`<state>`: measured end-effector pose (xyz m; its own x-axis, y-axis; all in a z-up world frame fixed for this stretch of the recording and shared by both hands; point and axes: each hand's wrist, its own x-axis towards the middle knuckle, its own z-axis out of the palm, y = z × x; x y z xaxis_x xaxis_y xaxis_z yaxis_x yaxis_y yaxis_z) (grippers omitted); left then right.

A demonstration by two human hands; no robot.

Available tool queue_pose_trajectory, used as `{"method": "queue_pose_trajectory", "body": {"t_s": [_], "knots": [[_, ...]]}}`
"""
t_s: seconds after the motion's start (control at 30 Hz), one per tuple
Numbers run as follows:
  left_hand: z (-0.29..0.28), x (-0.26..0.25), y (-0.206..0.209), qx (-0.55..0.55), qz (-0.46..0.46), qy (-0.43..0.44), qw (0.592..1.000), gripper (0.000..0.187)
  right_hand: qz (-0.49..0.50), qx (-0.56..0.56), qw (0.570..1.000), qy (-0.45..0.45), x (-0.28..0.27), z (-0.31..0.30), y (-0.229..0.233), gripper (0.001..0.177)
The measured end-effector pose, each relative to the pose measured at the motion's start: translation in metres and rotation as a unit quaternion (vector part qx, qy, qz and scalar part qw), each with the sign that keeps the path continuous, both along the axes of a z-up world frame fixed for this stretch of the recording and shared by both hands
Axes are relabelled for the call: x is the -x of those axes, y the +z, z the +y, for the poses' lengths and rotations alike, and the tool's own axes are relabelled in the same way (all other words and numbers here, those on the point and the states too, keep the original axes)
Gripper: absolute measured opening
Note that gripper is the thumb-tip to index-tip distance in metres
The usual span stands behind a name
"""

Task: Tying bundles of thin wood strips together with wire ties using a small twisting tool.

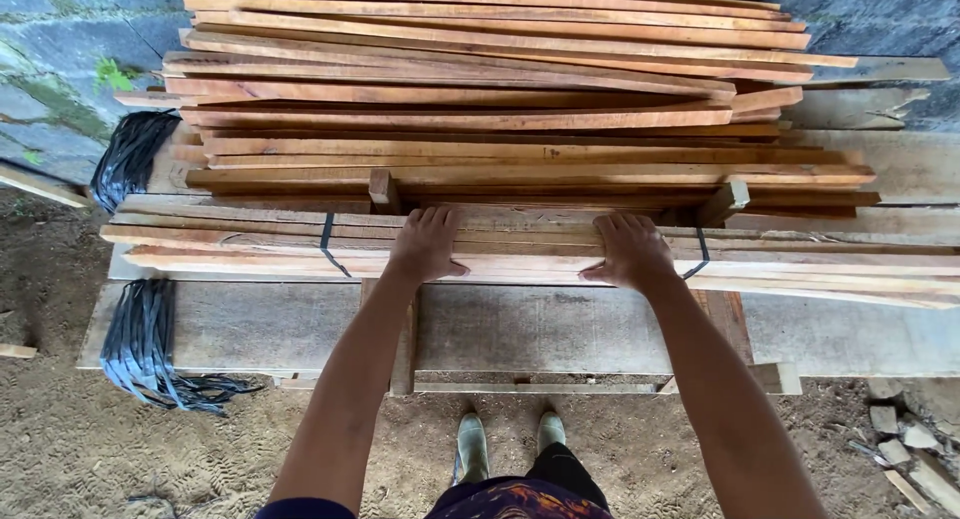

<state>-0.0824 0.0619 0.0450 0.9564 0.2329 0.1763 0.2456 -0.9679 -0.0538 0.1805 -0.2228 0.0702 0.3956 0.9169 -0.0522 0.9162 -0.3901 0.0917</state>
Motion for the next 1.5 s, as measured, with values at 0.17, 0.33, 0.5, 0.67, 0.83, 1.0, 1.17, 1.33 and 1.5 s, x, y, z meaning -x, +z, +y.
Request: {"method": "queue_pose_trajectory", "body": {"t_s": [0.17,0.33,0.5,0.67,0.83,1.0,1.17,1.33,1.5], "knots": [[0.003,-0.006,0.004,0.017,0.048,0.012,0.999,0.092,0.018,-0.007,1.000,-0.008,-0.013,0.003,-0.013,0.091],[-0.001,-0.006,-0.001,0.020,0.050,0.028,0.998,0.093,0.020,-0.012,1.000,-0.002,-0.007,-0.001,-0.008,0.091],[-0.005,0.009,-0.017,0.011,0.050,0.014,0.999,0.085,0.015,-0.006,1.000,0.004,0.009,-0.010,-0.005,0.089],[-0.038,0.040,-0.011,-0.006,0.050,0.020,0.999,0.087,0.008,-0.004,1.000,0.029,0.035,-0.031,0.011,0.087],[-0.063,0.069,0.002,0.043,0.105,0.018,0.993,0.085,0.039,0.033,0.998,0.023,0.055,-0.049,0.010,0.081],[-0.065,0.077,-0.004,0.037,0.117,0.000,0.992,0.087,0.032,0.067,0.997,0.025,0.076,-0.063,0.022,0.082],[-0.046,0.050,0.004,0.084,0.184,0.033,0.979,0.097,0.155,0.105,0.982,-0.021,0.048,-0.041,0.017,0.090],[-0.030,0.027,0.028,0.158,0.264,0.076,0.948,0.114,0.195,0.111,0.974,-0.027,0.043,-0.021,0.061,0.105],[-0.026,0.027,0.008,0.120,0.155,0.068,0.978,0.083,0.117,0.014,0.993,-0.016,0.015,-0.024,0.004,0.092]]}}
